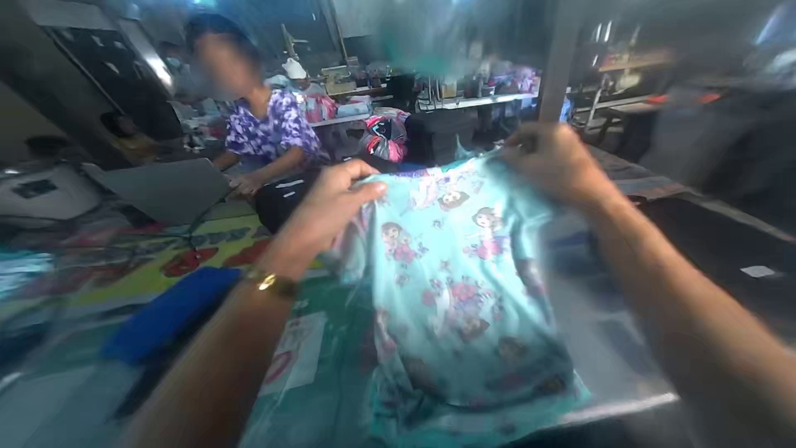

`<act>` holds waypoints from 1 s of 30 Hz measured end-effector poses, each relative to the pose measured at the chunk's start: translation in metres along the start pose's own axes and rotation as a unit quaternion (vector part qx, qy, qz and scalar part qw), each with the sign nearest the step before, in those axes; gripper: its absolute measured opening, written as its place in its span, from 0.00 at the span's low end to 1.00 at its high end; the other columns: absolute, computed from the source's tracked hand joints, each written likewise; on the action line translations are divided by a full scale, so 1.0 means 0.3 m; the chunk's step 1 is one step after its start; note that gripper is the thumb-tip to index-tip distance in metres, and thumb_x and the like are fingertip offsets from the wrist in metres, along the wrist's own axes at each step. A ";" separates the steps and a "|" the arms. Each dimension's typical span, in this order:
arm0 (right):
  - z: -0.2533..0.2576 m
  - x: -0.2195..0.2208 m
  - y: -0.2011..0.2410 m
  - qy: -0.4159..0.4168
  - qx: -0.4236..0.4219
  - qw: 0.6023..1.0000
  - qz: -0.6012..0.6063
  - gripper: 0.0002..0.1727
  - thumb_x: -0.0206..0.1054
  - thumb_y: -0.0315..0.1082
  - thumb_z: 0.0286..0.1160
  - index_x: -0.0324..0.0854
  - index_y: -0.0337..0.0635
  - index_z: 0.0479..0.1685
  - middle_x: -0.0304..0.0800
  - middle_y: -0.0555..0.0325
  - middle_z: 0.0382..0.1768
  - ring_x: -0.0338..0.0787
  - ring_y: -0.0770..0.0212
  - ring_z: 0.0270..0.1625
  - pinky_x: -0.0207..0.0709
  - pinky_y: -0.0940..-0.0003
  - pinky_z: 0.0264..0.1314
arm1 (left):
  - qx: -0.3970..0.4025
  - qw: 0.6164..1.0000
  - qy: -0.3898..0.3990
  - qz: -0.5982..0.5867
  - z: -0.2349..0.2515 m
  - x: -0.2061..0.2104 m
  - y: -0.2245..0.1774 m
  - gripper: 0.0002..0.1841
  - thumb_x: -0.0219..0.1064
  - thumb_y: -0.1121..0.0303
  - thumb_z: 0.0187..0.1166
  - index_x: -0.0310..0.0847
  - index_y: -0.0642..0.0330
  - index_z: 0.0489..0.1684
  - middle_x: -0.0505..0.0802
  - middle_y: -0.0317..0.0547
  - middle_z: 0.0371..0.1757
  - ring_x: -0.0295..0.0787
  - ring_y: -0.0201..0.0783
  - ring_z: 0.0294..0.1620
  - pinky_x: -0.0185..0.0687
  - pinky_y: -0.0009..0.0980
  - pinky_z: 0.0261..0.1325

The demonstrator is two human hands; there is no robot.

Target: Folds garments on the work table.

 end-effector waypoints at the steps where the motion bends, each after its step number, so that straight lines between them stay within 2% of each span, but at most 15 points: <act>1: 0.018 0.063 -0.051 0.027 0.037 0.998 -0.052 0.18 0.70 0.45 0.80 0.87 0.43 0.59 0.92 0.42 0.46 0.91 0.40 0.48 0.81 0.31 0.50 | -0.014 0.997 0.020 0.078 0.021 0.037 0.064 0.15 0.68 0.67 0.83 0.81 0.62 0.63 0.92 0.53 0.51 0.90 0.45 0.49 0.87 0.48 0.54; 2: 0.014 0.117 -0.093 0.055 0.059 0.992 -0.100 0.21 0.69 0.48 0.80 0.85 0.46 0.65 0.91 0.39 0.53 0.91 0.33 0.55 0.78 0.24 0.53 | -0.020 0.985 0.050 0.166 0.026 0.077 0.115 0.21 0.69 0.64 0.83 0.78 0.60 0.72 0.89 0.58 0.62 0.89 0.53 0.60 0.83 0.58 0.64; 4: -0.053 0.175 -0.137 0.088 0.039 0.985 -0.143 0.19 0.69 0.49 0.81 0.87 0.47 0.62 0.89 0.41 0.57 0.90 0.34 0.55 0.80 0.25 0.50 | 0.014 0.962 0.073 0.263 -0.023 0.171 0.134 0.20 0.69 0.58 0.83 0.82 0.54 0.70 0.87 0.56 0.66 0.88 0.57 0.62 0.82 0.64 0.61; 6: -0.171 0.180 -0.149 0.129 -0.016 0.986 -0.103 0.12 0.70 0.43 0.80 0.89 0.46 0.49 0.91 0.48 0.43 0.92 0.44 0.43 0.84 0.34 0.43 | 0.075 0.965 0.103 0.228 -0.137 0.260 0.093 0.13 0.65 0.59 0.86 0.88 0.55 0.56 0.90 0.51 0.57 0.90 0.49 0.55 0.86 0.54 0.57; 8: -0.296 0.156 -0.152 0.228 -0.042 0.973 -0.009 0.11 0.70 0.43 0.81 0.88 0.44 0.41 0.88 0.56 0.31 0.87 0.57 0.33 0.82 0.49 0.39 | 0.167 0.965 0.147 0.136 -0.285 0.349 0.045 0.14 0.64 0.56 0.85 0.90 0.57 0.46 0.93 0.47 0.48 0.92 0.42 0.49 0.89 0.45 0.52; 11: -0.453 0.115 -0.175 0.313 -0.040 0.945 0.084 0.18 0.73 0.51 0.75 0.87 0.44 0.43 0.85 0.64 0.30 0.81 0.70 0.32 0.77 0.66 0.37 | 0.294 0.930 0.157 0.153 -0.461 0.476 -0.020 0.20 0.68 0.45 0.78 0.88 0.53 0.48 0.93 0.45 0.47 0.91 0.45 0.49 0.87 0.45 0.46; 13: -0.537 0.103 -0.200 0.347 -0.038 0.931 0.107 0.27 0.80 0.57 0.62 0.85 0.49 0.53 0.86 0.66 0.38 0.82 0.73 0.37 0.79 0.70 0.41 | 0.330 0.906 0.136 0.229 -0.508 0.544 -0.021 0.16 0.65 0.50 0.80 0.87 0.51 0.49 0.92 0.45 0.47 0.92 0.47 0.46 0.86 0.44 0.41; 16: -0.613 0.125 -0.223 0.363 -0.078 0.927 0.053 0.24 0.79 0.51 0.67 0.85 0.46 0.56 0.88 0.55 0.48 0.89 0.58 0.47 0.83 0.53 0.49 | 0.220 0.941 0.186 0.178 -0.482 0.556 -0.015 0.10 0.61 0.66 0.85 0.88 0.58 0.48 0.93 0.48 0.39 0.94 0.49 0.40 0.89 0.48 0.39; 18: -0.627 0.134 -0.251 0.324 -0.087 0.939 0.078 0.14 0.73 0.42 0.75 0.88 0.42 0.50 0.88 0.53 0.45 0.87 0.61 0.45 0.82 0.59 0.50 | 0.104 0.952 0.270 0.101 -0.420 0.513 -0.033 0.15 0.51 0.65 0.91 0.84 0.61 0.55 0.91 0.52 0.37 0.91 0.51 0.38 0.86 0.52 0.42; 20: -0.619 0.123 -0.257 0.298 -0.063 0.946 0.111 0.11 0.70 0.40 0.79 0.89 0.43 0.48 0.89 0.59 0.42 0.85 0.70 0.42 0.79 0.71 0.48 | 0.073 0.951 0.294 0.063 -0.378 0.485 -0.035 0.17 0.49 0.61 0.91 0.84 0.60 0.54 0.88 0.49 0.32 0.86 0.46 0.34 0.80 0.48 0.39; 22: -0.611 0.114 -0.237 0.290 -0.051 0.949 0.113 0.11 0.69 0.41 0.80 0.88 0.44 0.47 0.88 0.62 0.40 0.83 0.73 0.41 0.78 0.73 0.47 | 0.081 0.948 0.294 0.090 -0.368 0.488 -0.070 0.18 0.57 0.55 0.86 0.85 0.58 0.57 0.92 0.48 0.45 0.90 0.45 0.47 0.84 0.49 0.51; 24: -0.610 0.123 -0.197 0.273 -0.067 0.952 0.118 0.10 0.68 0.40 0.80 0.88 0.43 0.47 0.90 0.60 0.41 0.86 0.71 0.42 0.80 0.70 0.50 | 0.079 0.950 0.282 0.109 -0.380 0.538 -0.128 0.27 0.66 0.46 0.79 0.81 0.59 0.65 0.91 0.50 0.57 0.89 0.47 0.59 0.83 0.50 0.60; 27: -0.622 0.130 -0.157 0.204 -0.077 0.968 0.126 0.14 0.68 0.44 0.81 0.87 0.43 0.50 0.89 0.59 0.42 0.86 0.70 0.40 0.82 0.70 0.48 | 0.068 0.972 0.212 0.079 -0.383 0.627 -0.145 0.20 0.62 0.56 0.85 0.81 0.65 0.60 0.92 0.53 0.47 0.91 0.48 0.49 0.85 0.49 0.52; 29: -0.637 0.109 -0.168 0.203 -0.062 0.972 0.102 0.19 0.71 0.50 0.77 0.85 0.45 0.53 0.87 0.59 0.44 0.84 0.70 0.36 0.81 0.70 0.43 | 0.031 0.984 0.173 -0.025 -0.349 0.628 -0.097 0.14 0.60 0.62 0.86 0.84 0.63 0.52 0.91 0.46 0.39 0.90 0.37 0.41 0.86 0.40 0.49; 30: -0.646 0.095 -0.179 0.238 -0.054 0.967 0.076 0.20 0.74 0.49 0.74 0.85 0.45 0.56 0.87 0.57 0.47 0.84 0.65 0.38 0.82 0.64 0.43 | -0.010 0.984 0.153 -0.094 -0.328 0.614 -0.073 0.13 0.58 0.64 0.87 0.84 0.63 0.47 0.88 0.44 0.35 0.86 0.34 0.37 0.83 0.36 0.46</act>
Point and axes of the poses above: each hand's wrist, its own z-axis towards the middle knuckle, its own x-axis out of the palm, y = z × x, the point moved 1 cm from there along z, towards the middle knuckle
